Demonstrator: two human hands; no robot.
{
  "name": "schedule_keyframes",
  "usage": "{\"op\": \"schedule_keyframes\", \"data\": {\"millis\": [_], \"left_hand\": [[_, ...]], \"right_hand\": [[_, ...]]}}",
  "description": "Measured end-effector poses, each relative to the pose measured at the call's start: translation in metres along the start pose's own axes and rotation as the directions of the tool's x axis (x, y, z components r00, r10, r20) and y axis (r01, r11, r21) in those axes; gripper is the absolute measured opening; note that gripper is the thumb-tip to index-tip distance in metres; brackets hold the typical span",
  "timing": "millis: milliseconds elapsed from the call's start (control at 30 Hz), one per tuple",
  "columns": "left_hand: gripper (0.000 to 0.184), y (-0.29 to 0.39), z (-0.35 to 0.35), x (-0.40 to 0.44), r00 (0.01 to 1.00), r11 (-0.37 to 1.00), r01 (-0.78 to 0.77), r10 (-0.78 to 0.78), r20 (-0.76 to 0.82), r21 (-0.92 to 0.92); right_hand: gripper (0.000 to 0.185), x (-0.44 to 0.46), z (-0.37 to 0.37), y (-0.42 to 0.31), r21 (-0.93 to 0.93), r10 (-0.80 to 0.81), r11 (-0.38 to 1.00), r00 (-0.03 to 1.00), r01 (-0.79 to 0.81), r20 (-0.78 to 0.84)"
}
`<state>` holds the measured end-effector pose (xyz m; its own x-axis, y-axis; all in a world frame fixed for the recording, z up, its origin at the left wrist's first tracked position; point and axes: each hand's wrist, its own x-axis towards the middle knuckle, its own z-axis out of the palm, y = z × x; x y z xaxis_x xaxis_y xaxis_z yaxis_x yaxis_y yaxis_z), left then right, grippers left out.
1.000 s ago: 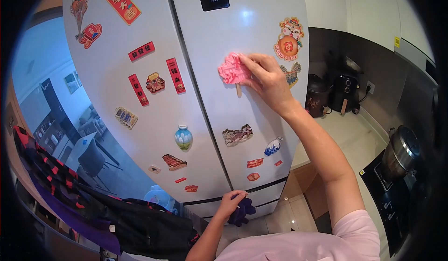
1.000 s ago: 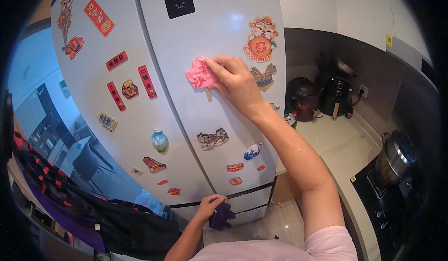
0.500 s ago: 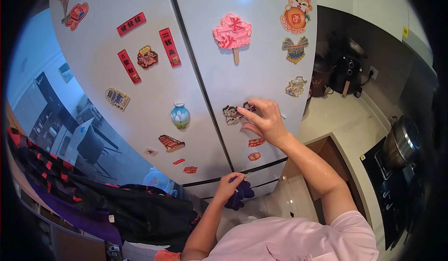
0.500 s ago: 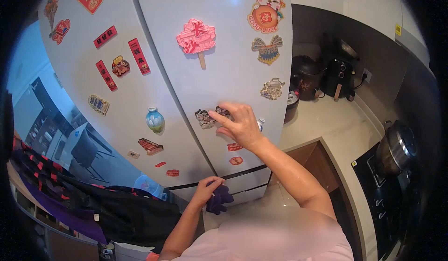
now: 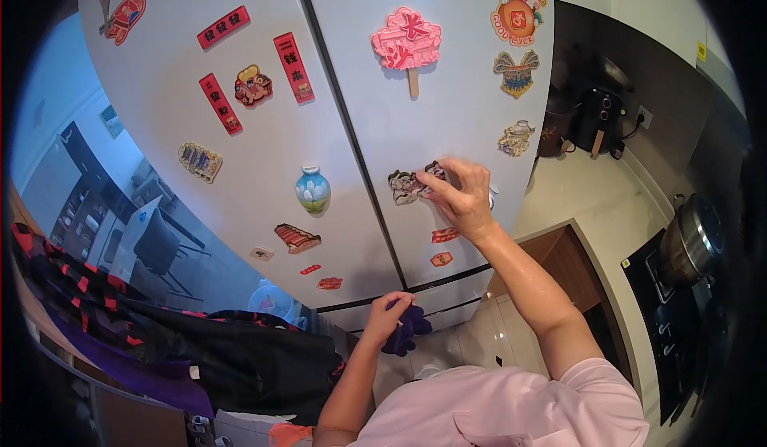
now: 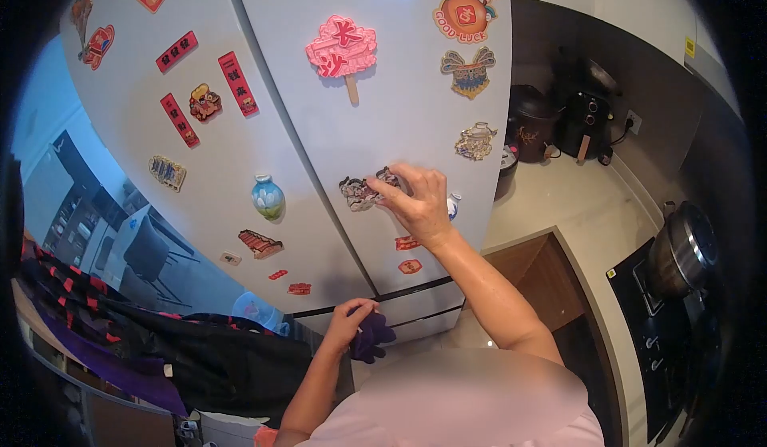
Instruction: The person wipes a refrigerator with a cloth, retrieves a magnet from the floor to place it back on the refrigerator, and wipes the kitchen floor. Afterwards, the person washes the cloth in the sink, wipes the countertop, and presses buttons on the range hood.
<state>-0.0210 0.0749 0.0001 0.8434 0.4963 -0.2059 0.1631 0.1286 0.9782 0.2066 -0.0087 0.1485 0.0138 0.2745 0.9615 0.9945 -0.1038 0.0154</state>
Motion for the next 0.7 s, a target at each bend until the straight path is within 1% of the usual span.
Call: {"op": "schedule_keyframes", "data": {"millis": [67, 133, 167, 233, 267, 300, 333, 400, 433, 467, 533, 600, 633, 667, 700], "left_hand": [[0.022, -0.001, -0.001, -0.002, 1.0, 1.0, -0.013, 0.013, -0.003, -0.011], [0.021, 0.007, 0.001, -0.002, 0.999, 0.999, -0.05, 0.05, -0.002, -0.019], [0.022, 0.015, 0.002, -0.003, 0.994, 0.988, -0.111, 0.108, -0.029, -0.109], [0.025, 0.041, 0.007, -0.01, 0.972, 0.931, -0.235, 0.216, -0.095, -0.28], [0.028, 0.059, 0.012, -0.015, 0.953, 0.864, -0.303, 0.274, -0.13, -0.402], [0.032, 0.08, 0.018, -0.02, 0.929, 0.775, -0.368, 0.326, -0.174, -0.515], [0.036, 0.1, 0.023, -0.024, 0.902, 0.667, -0.424, 0.367, -0.226, -0.613], [0.047, 0.129, 0.048, -0.025, 0.821, 0.573, -0.53, 0.531, -0.209, -0.625], [0.053, 0.141, 0.057, -0.025, 0.772, 0.525, -0.573, 0.604, -0.199, -0.629], [0.062, 0.149, 0.057, -0.025, 0.711, 0.559, -0.638, 0.692, -0.126, -0.529], [0.063, 0.167, 0.06, -0.033, 0.628, 0.557, -0.751, 0.769, -0.123, -0.355], [0.059, 0.161, 0.049, -0.03, 0.607, 0.558, -0.795, 0.743, -0.282, -0.239], [0.058, 0.157, 0.042, -0.027, 0.584, 0.561, -0.808, 0.727, -0.361, -0.178], [0.055, 0.152, 0.037, -0.026, 0.643, 0.617, -0.761, 0.675, -0.363, -0.2], [0.053, 0.147, 0.032, -0.025, 0.698, 0.669, -0.709, 0.617, -0.365, -0.225]], "right_hand": [[0.051, -0.004, 0.002, 0.0, 0.011, 0.032, 0.999, 0.999, -0.032, 0.011], [0.052, -0.004, -0.003, -0.007, -0.016, 0.041, 0.999, 0.998, -0.04, 0.044], [0.052, -0.001, -0.008, -0.01, -0.033, 0.043, 0.999, 0.998, -0.041, 0.055], [0.059, -0.001, -0.034, -0.03, 0.206, 0.162, 0.961, 0.979, -0.185, 0.122], [0.062, -0.009, -0.045, -0.043, 0.317, 0.212, 0.913, 0.963, -0.256, 0.168], [0.066, -0.022, -0.052, -0.059, 0.475, 0.241, 0.811, 0.934, -0.343, 0.262], [0.071, -0.035, -0.056, -0.076, 0.605, 0.249, 0.671, 0.899, -0.429, 0.361], [0.07, -0.05, -0.052, -0.106, 0.734, 0.119, 0.577, 0.925, -0.36, 0.36], [0.066, -0.051, -0.048, -0.107, 0.648, 0.105, 0.696, 0.936, -0.31, 0.336], [0.061, -0.043, -0.038, -0.1, 0.699, 0.18, 0.652, 0.955, -0.295, 0.235], [0.051, -0.006, -0.047, -0.079, 0.512, 0.202, 0.819, 0.965, -0.26, 0.167], [0.041, 0.043, -0.042, -0.06, 0.429, 0.09, 0.899, 0.996, -0.088, 0.017], [0.039, 0.065, -0.043, -0.055, 0.272, 0.013, 0.962, 0.999, -0.025, 0.046], [0.036, 0.08, -0.041, -0.049, 0.111, -0.059, 0.993, 0.994, 0.049, 0.092], [0.035, 0.087, -0.032, -0.037, 0.038, -0.048, 0.998, 0.993, 0.045, 0.106]]}}
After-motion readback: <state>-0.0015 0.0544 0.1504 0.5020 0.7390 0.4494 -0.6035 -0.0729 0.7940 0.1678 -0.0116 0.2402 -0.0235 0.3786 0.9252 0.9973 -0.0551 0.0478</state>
